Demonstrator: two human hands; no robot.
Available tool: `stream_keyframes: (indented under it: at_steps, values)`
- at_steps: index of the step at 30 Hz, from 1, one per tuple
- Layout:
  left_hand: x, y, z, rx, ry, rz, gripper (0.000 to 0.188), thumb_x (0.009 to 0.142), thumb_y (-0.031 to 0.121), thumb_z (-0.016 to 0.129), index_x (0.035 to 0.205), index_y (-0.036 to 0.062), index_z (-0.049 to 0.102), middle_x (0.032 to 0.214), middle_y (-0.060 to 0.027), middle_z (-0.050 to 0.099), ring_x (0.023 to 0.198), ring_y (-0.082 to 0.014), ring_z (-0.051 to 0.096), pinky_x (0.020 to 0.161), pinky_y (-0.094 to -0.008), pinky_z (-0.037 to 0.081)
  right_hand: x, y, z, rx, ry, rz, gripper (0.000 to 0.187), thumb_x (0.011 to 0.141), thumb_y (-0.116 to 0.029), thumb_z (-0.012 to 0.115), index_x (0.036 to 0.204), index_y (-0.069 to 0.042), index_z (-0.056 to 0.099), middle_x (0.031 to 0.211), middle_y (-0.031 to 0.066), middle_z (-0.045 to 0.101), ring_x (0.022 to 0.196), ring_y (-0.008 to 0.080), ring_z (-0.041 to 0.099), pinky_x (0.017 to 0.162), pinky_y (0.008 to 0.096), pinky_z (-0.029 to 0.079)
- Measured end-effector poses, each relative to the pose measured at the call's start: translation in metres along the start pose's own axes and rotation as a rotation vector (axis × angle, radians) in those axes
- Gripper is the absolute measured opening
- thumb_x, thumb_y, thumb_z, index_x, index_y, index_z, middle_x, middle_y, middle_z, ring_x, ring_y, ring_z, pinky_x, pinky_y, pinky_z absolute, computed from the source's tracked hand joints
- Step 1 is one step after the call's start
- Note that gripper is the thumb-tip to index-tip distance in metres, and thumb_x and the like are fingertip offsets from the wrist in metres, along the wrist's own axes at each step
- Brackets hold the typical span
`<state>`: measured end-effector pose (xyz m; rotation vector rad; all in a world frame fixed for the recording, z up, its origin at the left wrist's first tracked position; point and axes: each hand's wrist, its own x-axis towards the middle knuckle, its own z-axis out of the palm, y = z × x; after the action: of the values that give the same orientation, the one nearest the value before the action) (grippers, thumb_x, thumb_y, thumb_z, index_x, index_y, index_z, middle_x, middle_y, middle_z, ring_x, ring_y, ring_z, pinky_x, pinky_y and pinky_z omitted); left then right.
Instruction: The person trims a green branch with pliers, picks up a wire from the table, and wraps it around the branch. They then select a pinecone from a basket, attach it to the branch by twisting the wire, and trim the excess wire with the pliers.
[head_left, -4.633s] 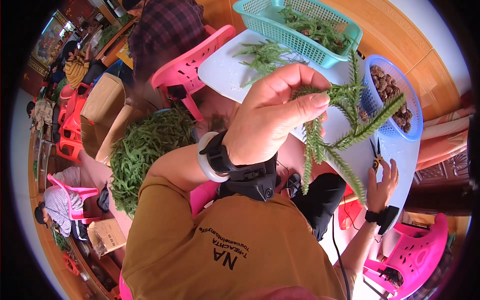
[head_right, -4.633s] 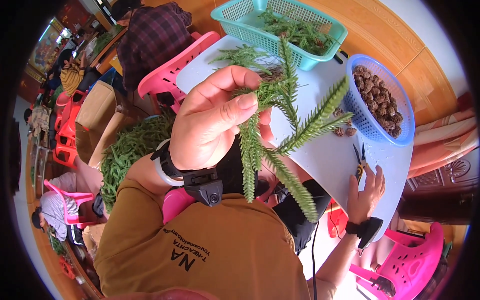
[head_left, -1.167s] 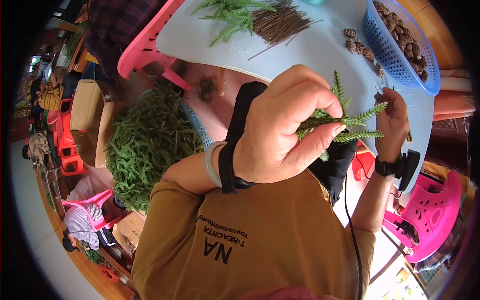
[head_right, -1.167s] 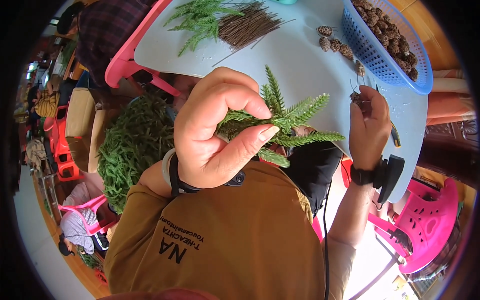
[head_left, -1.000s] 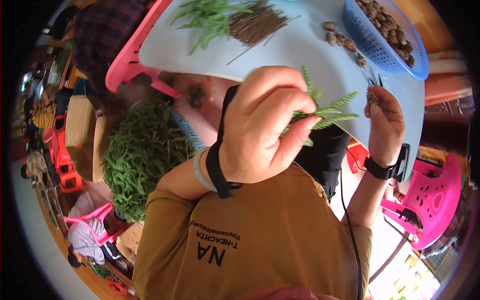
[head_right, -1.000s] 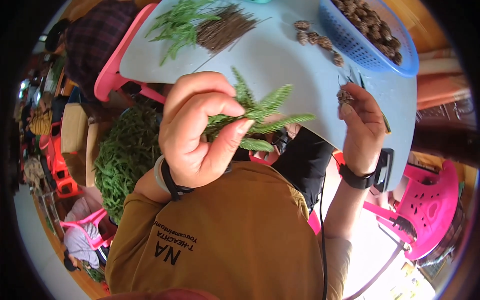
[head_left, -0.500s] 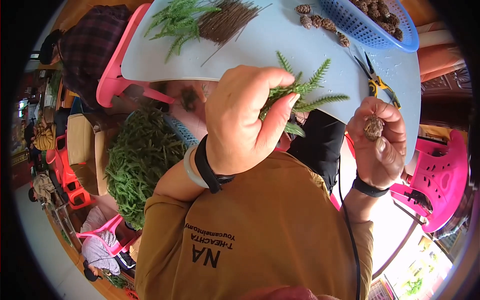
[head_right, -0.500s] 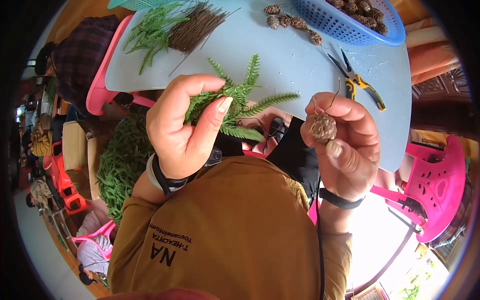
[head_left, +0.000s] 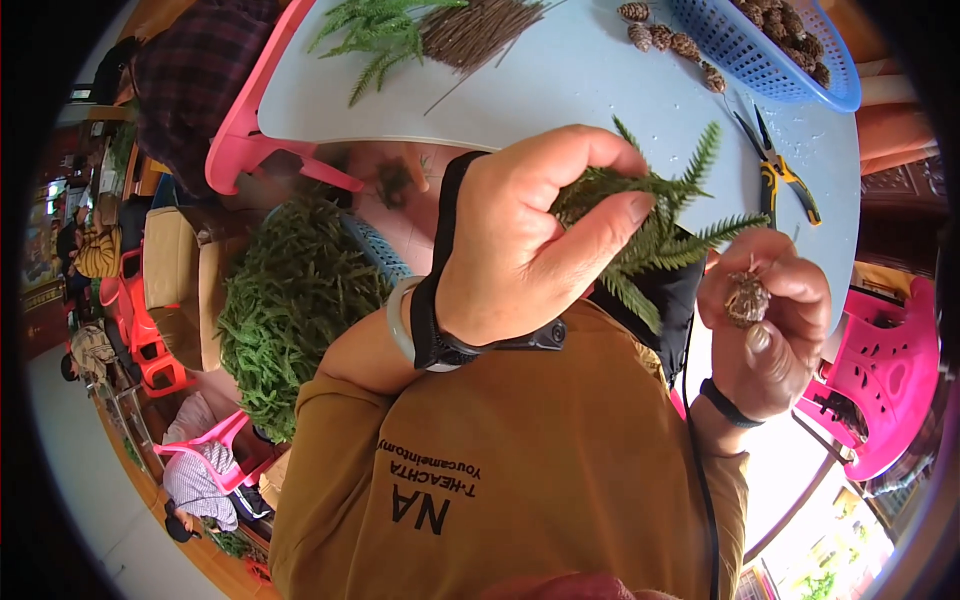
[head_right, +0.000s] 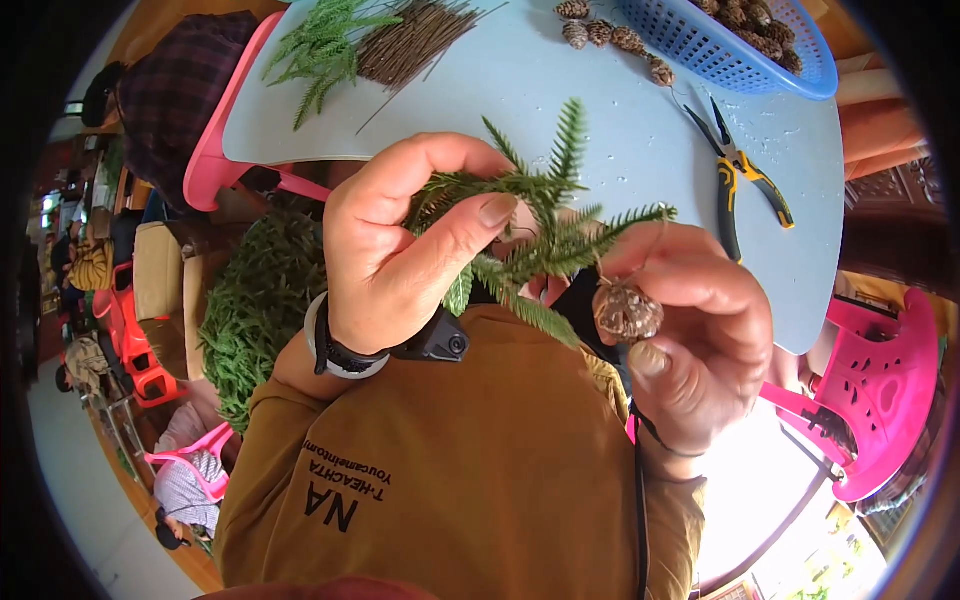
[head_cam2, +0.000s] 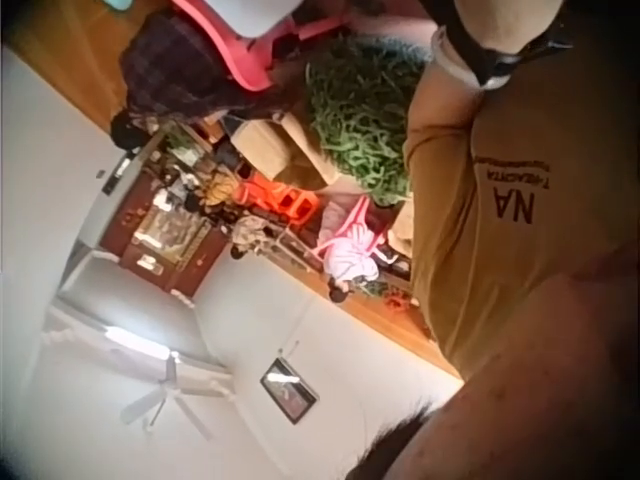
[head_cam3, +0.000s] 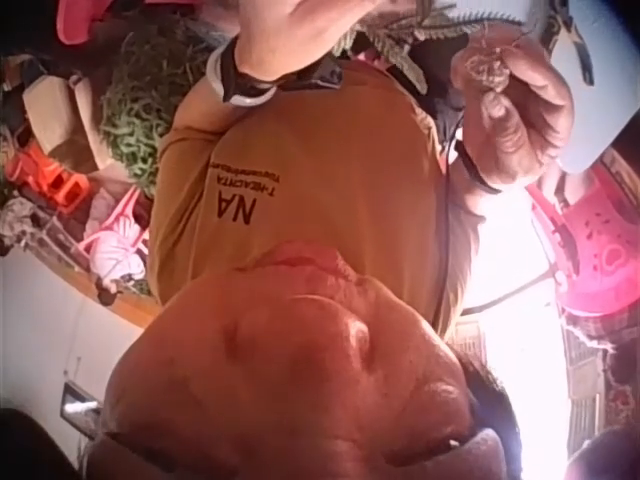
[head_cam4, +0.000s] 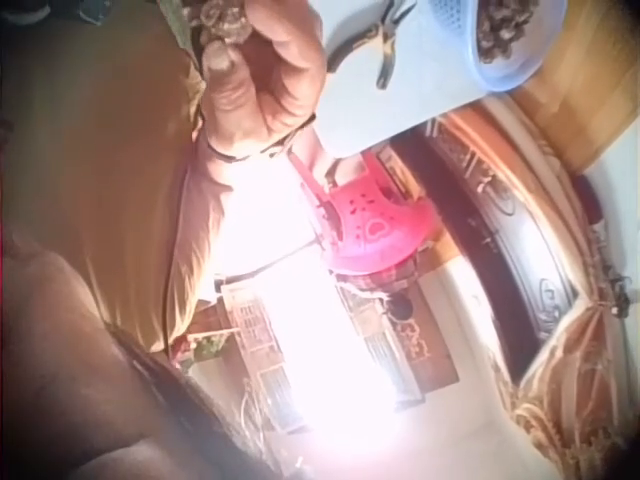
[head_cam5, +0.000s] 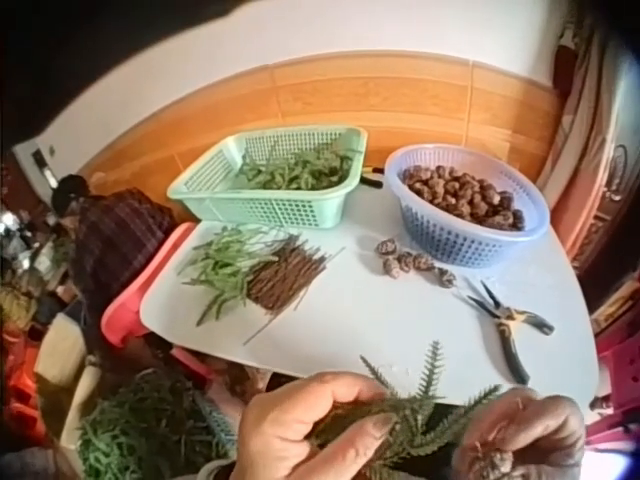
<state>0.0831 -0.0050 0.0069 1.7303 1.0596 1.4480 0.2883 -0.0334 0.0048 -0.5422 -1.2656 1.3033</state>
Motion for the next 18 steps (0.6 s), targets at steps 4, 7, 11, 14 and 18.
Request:
stream_keyframes:
  at_steps: [4, 7, 11, 14, 18]
  values:
    - [-0.009, 0.004, -0.014, -0.108, -0.124, -0.175, 0.016, 0.083, 0.003, 0.067, 0.096, -0.0041, 0.060, 0.085, -0.0057, 0.064, 0.074, -0.0068, 0.058, 0.068, -0.0205, 0.047, -0.013, -0.010, 0.020, -0.265, 0.041, -0.129, 0.038, 0.079, -0.016, 0.070, 0.109, 0.001, 0.055, 0.102, 0.0229, 0.054, 0.081, 0.0216, 0.054, 0.066, 0.0288, 0.045]
    - [-0.014, 0.000, -0.017, -0.015, -0.149, -0.080, 0.015, 0.084, 0.004, 0.066, 0.095, -0.0042, 0.060, 0.082, -0.0043, 0.063, 0.068, -0.0057, 0.057, 0.064, -0.0196, 0.047, -0.019, -0.017, 0.030, -0.440, -0.001, -0.196, 0.037, 0.078, -0.014, 0.070, 0.108, 0.002, 0.055, 0.101, 0.0247, 0.056, 0.087, 0.0230, 0.055, 0.074, 0.0297, 0.047]
    - [-0.023, 0.007, -0.029, -0.071, -0.192, -0.180, 0.017, 0.085, 0.005, 0.066, 0.096, -0.0050, 0.059, 0.082, -0.0036, 0.063, 0.069, -0.0057, 0.057, 0.063, -0.0201, 0.047, -0.024, -0.011, 0.045, -0.582, -0.092, -0.219, 0.036, 0.078, -0.009, 0.068, 0.110, 0.002, 0.054, 0.102, 0.0251, 0.055, 0.089, 0.0231, 0.055, 0.076, 0.0306, 0.047]
    - [-0.032, 0.016, -0.029, -0.348, -0.136, -0.363, 0.013, 0.086, 0.007, 0.065, 0.091, -0.0034, 0.059, 0.074, -0.0011, 0.060, 0.064, -0.0057, 0.053, 0.057, -0.0209, 0.043, -0.032, -0.005, 0.059, -0.560, -0.036, -0.140, 0.035, 0.078, -0.005, 0.066, 0.110, 0.003, 0.053, 0.105, 0.0251, 0.054, 0.090, 0.0232, 0.055, 0.077, 0.0313, 0.047]
    - [-0.037, 0.016, -0.040, -0.681, -0.190, -0.521, 0.019, 0.088, 0.011, 0.063, 0.098, -0.0046, 0.058, 0.079, -0.0048, 0.061, 0.068, -0.0085, 0.056, 0.061, -0.0225, 0.046, -0.036, -0.002, 0.061, -0.628, -0.061, -0.103, 0.035, 0.078, 0.000, 0.062, 0.111, 0.004, 0.052, 0.109, 0.0247, 0.052, 0.091, 0.0237, 0.055, 0.078, 0.0315, 0.047]
